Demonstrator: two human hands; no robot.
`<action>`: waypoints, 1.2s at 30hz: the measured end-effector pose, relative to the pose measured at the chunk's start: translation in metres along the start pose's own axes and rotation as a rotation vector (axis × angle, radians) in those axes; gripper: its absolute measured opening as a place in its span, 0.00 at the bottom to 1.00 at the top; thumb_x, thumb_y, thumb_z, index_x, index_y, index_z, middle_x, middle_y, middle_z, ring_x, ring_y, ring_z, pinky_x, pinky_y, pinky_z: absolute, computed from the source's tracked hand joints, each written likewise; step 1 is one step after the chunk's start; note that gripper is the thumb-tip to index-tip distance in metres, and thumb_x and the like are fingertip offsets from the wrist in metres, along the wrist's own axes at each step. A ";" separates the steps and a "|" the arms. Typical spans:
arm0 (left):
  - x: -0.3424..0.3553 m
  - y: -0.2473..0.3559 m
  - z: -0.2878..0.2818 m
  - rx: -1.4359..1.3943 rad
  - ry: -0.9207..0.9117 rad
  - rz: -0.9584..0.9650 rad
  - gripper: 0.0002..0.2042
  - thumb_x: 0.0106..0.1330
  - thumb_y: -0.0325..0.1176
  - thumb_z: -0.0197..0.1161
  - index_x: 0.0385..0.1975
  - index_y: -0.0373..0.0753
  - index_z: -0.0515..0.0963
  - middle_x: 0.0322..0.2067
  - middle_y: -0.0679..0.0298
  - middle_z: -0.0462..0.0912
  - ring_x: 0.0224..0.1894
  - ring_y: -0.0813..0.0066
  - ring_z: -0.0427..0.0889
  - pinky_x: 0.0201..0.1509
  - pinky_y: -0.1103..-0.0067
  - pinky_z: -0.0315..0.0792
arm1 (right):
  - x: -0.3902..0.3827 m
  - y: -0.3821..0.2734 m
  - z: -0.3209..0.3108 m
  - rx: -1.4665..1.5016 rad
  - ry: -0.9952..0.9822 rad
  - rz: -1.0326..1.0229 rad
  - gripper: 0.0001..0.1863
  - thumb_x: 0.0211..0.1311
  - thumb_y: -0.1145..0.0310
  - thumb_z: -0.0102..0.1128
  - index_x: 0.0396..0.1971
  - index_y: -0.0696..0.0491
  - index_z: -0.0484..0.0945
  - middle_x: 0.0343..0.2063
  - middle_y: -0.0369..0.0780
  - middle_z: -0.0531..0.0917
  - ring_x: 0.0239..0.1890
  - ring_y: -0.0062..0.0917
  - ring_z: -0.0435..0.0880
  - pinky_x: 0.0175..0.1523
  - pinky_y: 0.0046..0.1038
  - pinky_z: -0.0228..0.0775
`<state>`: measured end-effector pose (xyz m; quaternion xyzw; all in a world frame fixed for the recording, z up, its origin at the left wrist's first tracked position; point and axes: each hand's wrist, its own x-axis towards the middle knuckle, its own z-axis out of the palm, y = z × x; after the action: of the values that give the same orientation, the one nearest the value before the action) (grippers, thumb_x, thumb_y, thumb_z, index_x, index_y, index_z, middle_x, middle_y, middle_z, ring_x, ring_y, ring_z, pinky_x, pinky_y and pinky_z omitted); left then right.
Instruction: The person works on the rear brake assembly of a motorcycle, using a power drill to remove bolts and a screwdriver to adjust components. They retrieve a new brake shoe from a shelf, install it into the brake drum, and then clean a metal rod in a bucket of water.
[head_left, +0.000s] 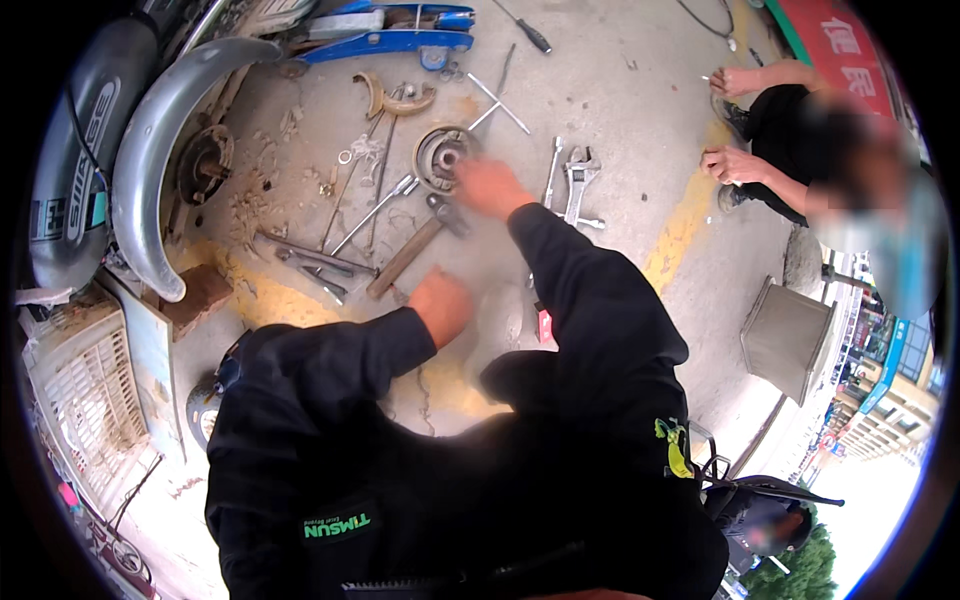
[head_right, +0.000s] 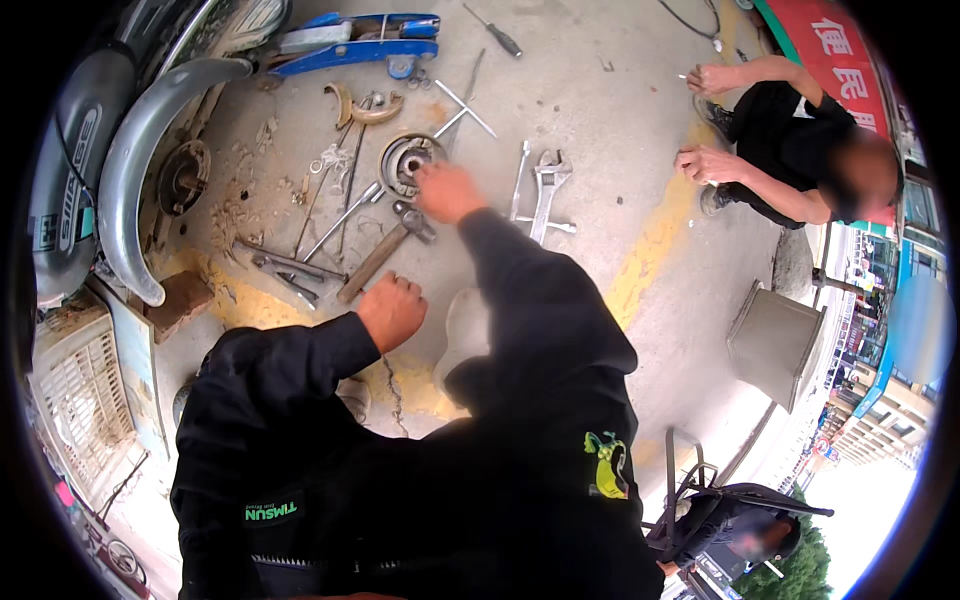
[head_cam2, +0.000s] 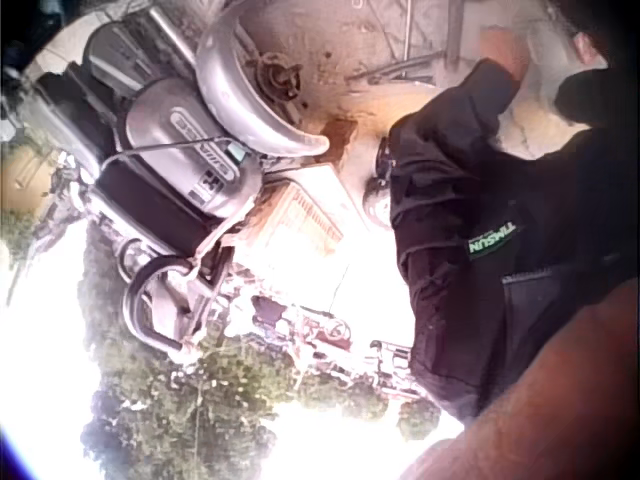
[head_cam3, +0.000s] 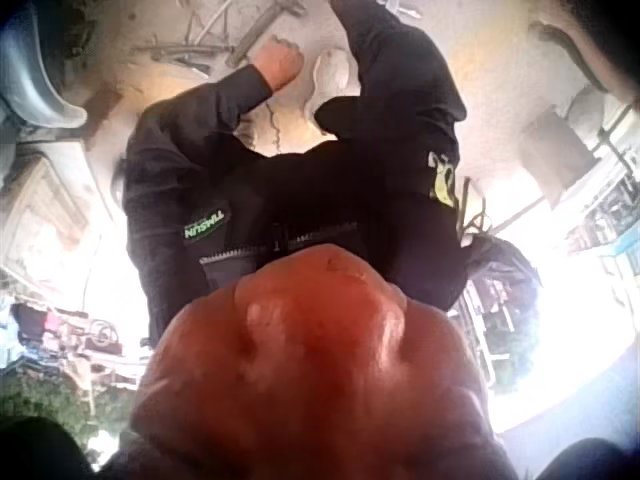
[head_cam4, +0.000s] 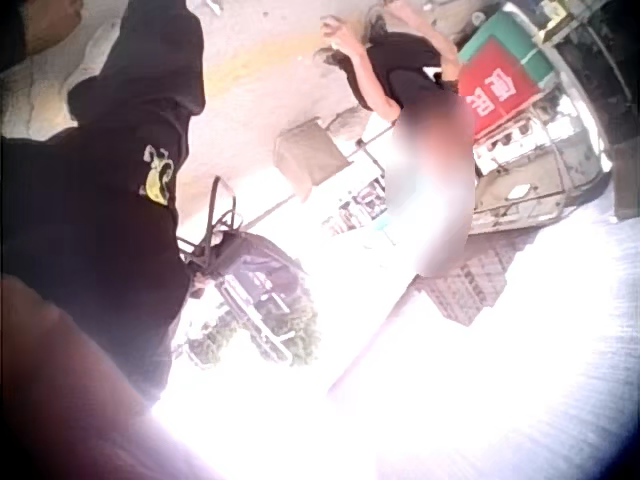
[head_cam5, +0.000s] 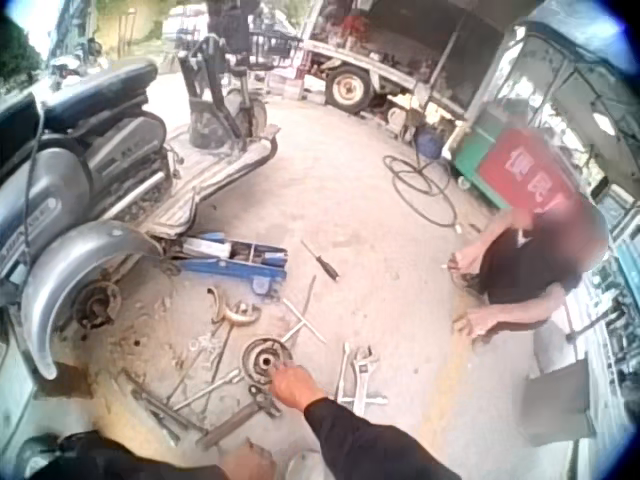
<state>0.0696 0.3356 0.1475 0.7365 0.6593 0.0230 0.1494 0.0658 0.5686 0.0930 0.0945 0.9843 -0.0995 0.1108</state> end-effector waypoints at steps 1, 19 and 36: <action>-0.006 -0.001 -0.002 -0.047 0.008 0.029 0.06 0.56 0.33 0.58 0.25 0.41 0.82 0.27 0.61 0.81 0.34 0.65 0.82 0.43 0.68 0.71 | 0.007 0.007 0.011 -0.036 -0.080 0.036 0.20 0.58 0.53 0.65 0.43 0.53 0.83 0.45 0.41 0.84 0.53 0.37 0.79 0.54 0.38 0.73; -0.109 -0.011 0.040 -0.126 -0.068 -0.492 0.09 0.59 0.34 0.58 0.37 0.43 0.79 0.35 0.61 0.81 0.40 0.66 0.82 0.46 0.67 0.72 | 0.046 0.027 -0.007 -0.231 -0.296 -0.423 0.34 0.48 0.50 0.73 0.50 0.56 0.76 0.45 0.48 0.83 0.39 0.42 0.85 0.44 0.40 0.77; -0.134 -0.065 -0.136 -1.491 1.089 -0.719 0.30 0.74 0.51 0.52 0.63 0.29 0.63 0.53 0.51 0.79 0.55 0.65 0.79 0.54 0.70 0.76 | 0.067 -0.140 -0.212 1.355 -0.359 -0.420 0.23 0.67 0.49 0.61 0.43 0.57 0.83 0.26 0.33 0.85 0.25 0.10 0.78 0.28 0.16 0.64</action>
<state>-0.0419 0.2364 0.2829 0.0989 0.6390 0.7209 0.2495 -0.0702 0.4908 0.3044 -0.0661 0.6708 -0.7197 0.1664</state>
